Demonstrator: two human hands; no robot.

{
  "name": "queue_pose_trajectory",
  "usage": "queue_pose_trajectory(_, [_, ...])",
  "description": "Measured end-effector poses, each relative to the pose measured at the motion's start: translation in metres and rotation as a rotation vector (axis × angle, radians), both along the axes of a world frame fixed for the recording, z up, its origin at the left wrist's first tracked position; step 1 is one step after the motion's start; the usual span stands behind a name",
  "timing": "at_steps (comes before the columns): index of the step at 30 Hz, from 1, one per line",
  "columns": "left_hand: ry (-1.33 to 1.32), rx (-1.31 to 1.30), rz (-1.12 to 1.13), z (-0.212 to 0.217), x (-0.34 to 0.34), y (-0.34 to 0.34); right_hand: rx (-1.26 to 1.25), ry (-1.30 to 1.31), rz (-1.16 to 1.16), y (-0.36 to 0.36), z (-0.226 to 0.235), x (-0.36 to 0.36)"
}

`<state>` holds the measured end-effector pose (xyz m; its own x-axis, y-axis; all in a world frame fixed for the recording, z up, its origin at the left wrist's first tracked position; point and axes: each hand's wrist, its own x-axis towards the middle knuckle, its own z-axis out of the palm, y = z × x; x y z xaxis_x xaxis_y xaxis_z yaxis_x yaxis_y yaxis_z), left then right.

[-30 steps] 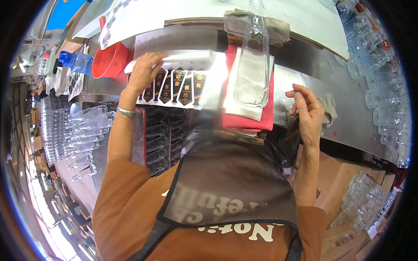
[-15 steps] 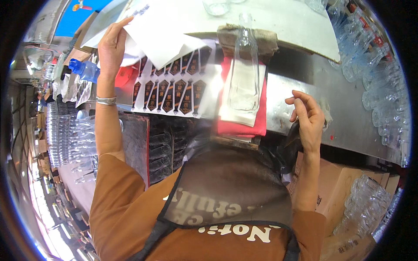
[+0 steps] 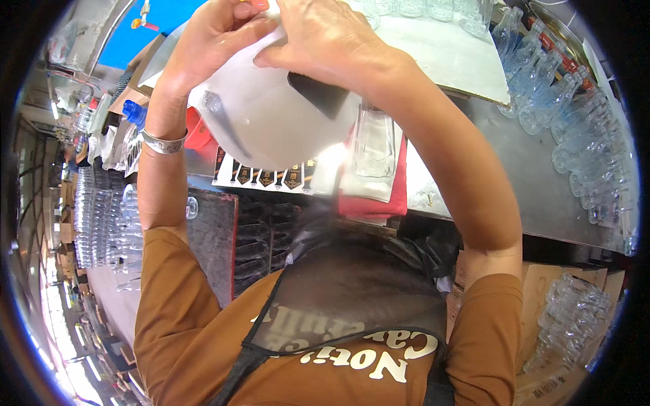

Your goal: The person repeatedly picks small dark labels from a sheet and applies them to clear plastic bottles using a black squeegee-like tool. The person smooths each label onto the bottle surface and places the labeled bottle aside. The process repeats for multiple bottles.

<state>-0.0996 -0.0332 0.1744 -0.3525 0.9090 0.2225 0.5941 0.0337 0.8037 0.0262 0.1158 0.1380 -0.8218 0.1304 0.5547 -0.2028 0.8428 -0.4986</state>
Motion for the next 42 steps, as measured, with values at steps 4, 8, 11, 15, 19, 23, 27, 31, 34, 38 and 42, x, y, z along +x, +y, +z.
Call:
queue_pose_trajectory(4, [0.393,0.020,0.217,0.009,0.023,-0.006,-0.137,-0.079,0.095,0.013,-0.011,-0.010])
queue_pose_trajectory(8, [0.714,0.586,0.678,-0.029,0.001,-0.062,-0.447,-0.082,0.109,0.031,-0.021,0.002])
queue_pose_trajectory(11, [-0.266,0.447,0.979,-0.091,0.022,-0.086,-0.657,-0.036,0.072,0.040,-0.021,0.022])
queue_pose_trajectory(15, [-0.672,0.389,0.718,-0.136,0.047,-0.073,-0.817,-0.037,0.104,0.034,-0.030,0.040])
queue_pose_trajectory(19, [-0.693,0.420,0.676,-0.129,0.042,-0.056,-0.796,-0.050,0.102,0.016,-0.031,0.057])
queue_pose_trajectory(23, [-0.751,0.463,0.546,-0.128,0.050,-0.052,-0.842,-0.045,0.072,0.006,-0.030,0.075])
queue_pose_trajectory(27, [-0.847,0.384,0.601,-0.154,0.062,-0.056,-0.898,-0.006,-0.029,0.007,-0.036,0.088])
queue_pose_trajectory(31, [-0.842,0.221,0.677,-0.165,0.067,-0.070,-1.009,0.009,-0.117,0.023,-0.043,0.106])
queue_pose_trajectory(34, [-0.853,0.209,0.690,-0.178,0.059,-0.097,-1.063,0.038,-0.228,0.057,-0.039,0.135])
queue_pose_trajectory(38, [-1.022,0.247,0.745,-0.186,0.053,-0.127,-0.838,0.256,-0.280,0.181,-0.051,0.210])
queue_pose_trajectory(42, [-0.979,0.280,0.792,-0.183,0.052,-0.129,-0.778,0.425,-0.451,0.255,-0.018,0.270])
